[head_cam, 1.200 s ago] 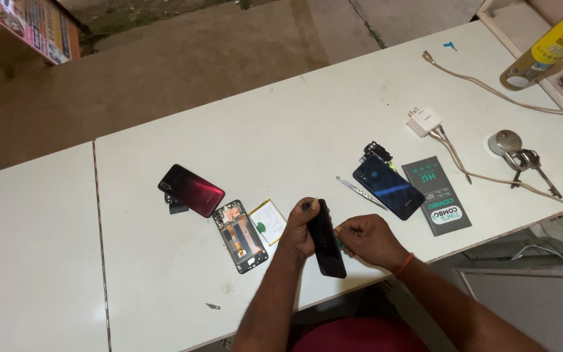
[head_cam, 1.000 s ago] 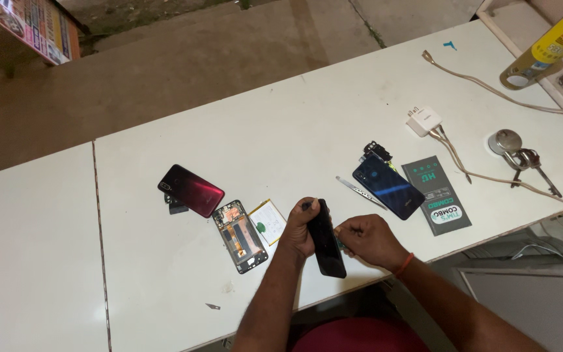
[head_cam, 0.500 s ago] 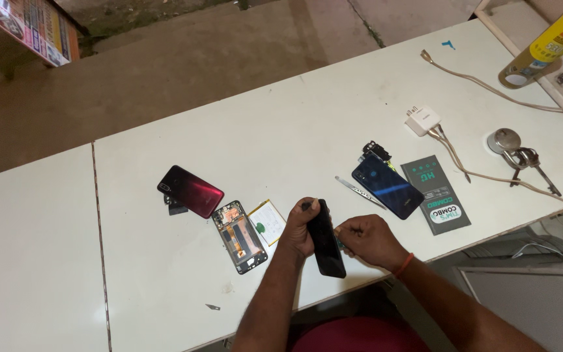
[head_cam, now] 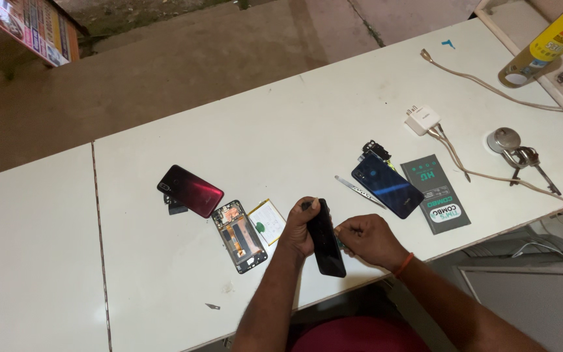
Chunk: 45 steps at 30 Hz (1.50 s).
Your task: The person disassembles a smartphone, removes the battery, and replaces it with a new one. They then reassemble the phone and test it by turning it on.
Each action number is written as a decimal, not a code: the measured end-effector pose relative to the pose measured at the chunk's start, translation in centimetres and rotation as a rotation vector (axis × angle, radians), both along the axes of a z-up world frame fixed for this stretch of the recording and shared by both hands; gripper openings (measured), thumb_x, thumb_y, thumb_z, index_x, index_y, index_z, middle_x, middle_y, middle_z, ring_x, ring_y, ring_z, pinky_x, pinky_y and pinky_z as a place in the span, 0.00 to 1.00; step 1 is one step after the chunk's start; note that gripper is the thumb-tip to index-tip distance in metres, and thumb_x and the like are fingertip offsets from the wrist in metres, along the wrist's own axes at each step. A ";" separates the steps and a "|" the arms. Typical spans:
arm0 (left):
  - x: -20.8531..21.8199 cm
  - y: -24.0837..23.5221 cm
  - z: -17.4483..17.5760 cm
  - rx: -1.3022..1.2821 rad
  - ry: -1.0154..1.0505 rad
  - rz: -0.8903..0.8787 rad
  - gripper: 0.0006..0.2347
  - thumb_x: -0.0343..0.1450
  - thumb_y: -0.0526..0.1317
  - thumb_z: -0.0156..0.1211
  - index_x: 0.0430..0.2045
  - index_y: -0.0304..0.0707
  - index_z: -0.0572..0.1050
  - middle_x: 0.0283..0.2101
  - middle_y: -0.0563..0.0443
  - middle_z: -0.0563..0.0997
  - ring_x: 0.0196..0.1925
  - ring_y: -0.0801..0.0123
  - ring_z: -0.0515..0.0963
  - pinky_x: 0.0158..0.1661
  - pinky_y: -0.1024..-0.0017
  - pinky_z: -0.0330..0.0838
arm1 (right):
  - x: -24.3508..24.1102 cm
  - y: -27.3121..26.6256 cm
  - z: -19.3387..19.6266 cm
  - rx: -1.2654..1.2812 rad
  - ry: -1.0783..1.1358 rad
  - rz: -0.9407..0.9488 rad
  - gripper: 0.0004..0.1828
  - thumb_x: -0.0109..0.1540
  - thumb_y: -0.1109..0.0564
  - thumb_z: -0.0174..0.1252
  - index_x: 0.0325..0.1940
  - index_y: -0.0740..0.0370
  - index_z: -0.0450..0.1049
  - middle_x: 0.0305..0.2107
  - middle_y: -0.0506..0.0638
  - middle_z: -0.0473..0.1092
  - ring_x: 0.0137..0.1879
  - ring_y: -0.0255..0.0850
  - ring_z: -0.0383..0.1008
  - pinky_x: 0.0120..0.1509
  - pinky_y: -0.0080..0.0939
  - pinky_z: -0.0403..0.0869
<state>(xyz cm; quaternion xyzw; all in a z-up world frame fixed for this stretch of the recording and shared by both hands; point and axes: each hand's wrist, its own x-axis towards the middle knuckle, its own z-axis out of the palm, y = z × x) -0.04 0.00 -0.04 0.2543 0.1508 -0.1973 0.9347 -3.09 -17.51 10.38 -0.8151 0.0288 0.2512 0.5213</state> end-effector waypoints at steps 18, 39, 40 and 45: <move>0.1 0.0 -0.6 -0.019 -0.034 -0.012 0.15 0.65 0.41 0.74 0.37 0.37 0.73 0.31 0.45 0.79 0.32 0.60 0.81 0.35 0.61 0.80 | -0.1 -0.5 -1.5 0.070 0.007 -0.034 0.15 0.64 0.55 0.59 0.32 0.70 0.83 0.15 0.49 0.73 0.21 0.31 0.69 0.26 0.34 0.69; -0.2 0.1 1.3 -0.234 -0.069 -0.072 0.30 0.76 0.63 0.47 0.51 0.28 0.74 0.49 0.39 0.83 0.51 0.57 0.84 0.55 0.60 0.77 | -0.5 -2.7 -6.4 0.613 0.241 -0.294 0.17 0.70 0.53 0.52 0.49 0.72 0.76 0.34 0.49 0.75 0.38 0.31 0.72 0.43 0.33 0.71; -0.3 0.1 1.3 -0.263 -0.069 -0.081 0.31 0.76 0.63 0.46 0.52 0.27 0.74 0.49 0.38 0.83 0.51 0.56 0.83 0.55 0.59 0.77 | -0.5 -2.8 -6.6 0.615 0.247 -0.300 0.17 0.69 0.53 0.51 0.49 0.72 0.75 0.35 0.50 0.75 0.38 0.32 0.73 0.44 0.34 0.72; -0.2 0.3 1.3 -0.339 -0.070 -0.097 0.30 0.78 0.61 0.43 0.52 0.26 0.74 0.50 0.37 0.82 0.51 0.54 0.83 0.55 0.57 0.76 | -0.4 -2.9 -6.7 0.642 0.282 -0.300 0.19 0.69 0.52 0.50 0.50 0.72 0.75 0.36 0.53 0.76 0.39 0.35 0.75 0.46 0.35 0.74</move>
